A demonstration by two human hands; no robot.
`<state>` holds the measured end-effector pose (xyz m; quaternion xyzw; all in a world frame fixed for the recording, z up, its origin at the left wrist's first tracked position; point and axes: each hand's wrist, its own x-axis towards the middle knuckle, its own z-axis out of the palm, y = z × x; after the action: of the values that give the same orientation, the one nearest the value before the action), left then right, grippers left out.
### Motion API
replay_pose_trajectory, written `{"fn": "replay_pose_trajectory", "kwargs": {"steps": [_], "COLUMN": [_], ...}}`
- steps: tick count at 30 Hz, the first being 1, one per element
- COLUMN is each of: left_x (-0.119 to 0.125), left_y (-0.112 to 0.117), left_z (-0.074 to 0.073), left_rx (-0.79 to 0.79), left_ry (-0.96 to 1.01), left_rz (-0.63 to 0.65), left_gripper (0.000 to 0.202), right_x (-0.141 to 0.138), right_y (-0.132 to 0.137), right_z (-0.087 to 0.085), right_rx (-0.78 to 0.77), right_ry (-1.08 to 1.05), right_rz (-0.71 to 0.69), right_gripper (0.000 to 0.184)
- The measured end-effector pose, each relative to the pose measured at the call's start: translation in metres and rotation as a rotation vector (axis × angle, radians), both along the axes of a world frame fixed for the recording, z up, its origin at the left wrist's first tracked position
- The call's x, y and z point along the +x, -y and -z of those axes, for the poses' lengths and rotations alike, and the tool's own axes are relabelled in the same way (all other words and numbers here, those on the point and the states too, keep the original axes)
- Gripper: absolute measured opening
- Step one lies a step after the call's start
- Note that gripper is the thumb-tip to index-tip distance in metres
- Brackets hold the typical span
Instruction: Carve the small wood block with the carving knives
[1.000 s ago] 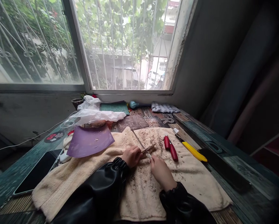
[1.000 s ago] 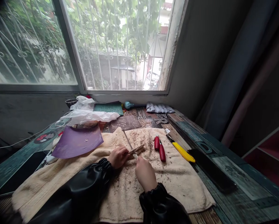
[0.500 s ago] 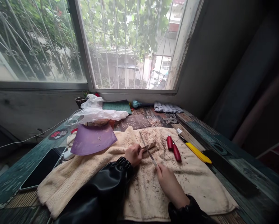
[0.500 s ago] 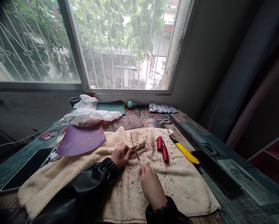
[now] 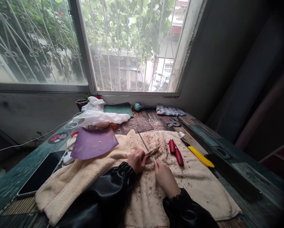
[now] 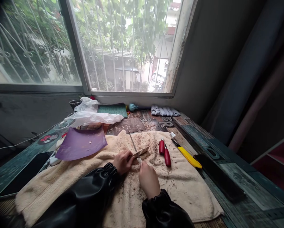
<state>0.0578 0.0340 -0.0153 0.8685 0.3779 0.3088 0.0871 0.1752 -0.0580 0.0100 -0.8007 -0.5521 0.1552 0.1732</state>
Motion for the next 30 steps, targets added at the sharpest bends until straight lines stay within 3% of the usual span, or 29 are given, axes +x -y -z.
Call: {"fn": "replay_pose_trajectory", "kwargs": {"steps": [4,8,12,19,25,30], "left_x": [-0.004,-0.007,-0.010,-0.014,-0.011,-0.009], "left_y": [-0.008,-0.013,-0.019,-0.024,-0.021,-0.016], "left_z": [0.000,0.002,0.003,0.004,0.005,0.003], "left_rx": [-0.030,-0.014,-0.019,-0.013,-0.003,0.004], "left_ry": [0.026,0.045,0.082,0.095,0.091,0.090], "left_rz": [-0.097,0.017,0.112,0.066,-0.009,0.116], "left_gripper": [0.015,0.015,0.015,0.015,0.015,0.014], "right_x": [0.004,0.014,0.018,0.026,0.015,0.010], "right_y": [0.028,0.056,0.050,0.025,0.044,0.056], "right_z": [0.006,0.015,0.014,0.006,0.009,0.011], "right_rx": [-0.018,-0.025,-0.025,-0.002,0.012,-0.012], "right_ry": [-0.033,-0.061,-0.051,-0.036,-0.103,-0.070], "right_rz": [-0.030,-0.010,0.008,0.016,-0.010,0.015], "right_gripper": [0.028,0.028,0.029,0.027,0.029,0.029]}}
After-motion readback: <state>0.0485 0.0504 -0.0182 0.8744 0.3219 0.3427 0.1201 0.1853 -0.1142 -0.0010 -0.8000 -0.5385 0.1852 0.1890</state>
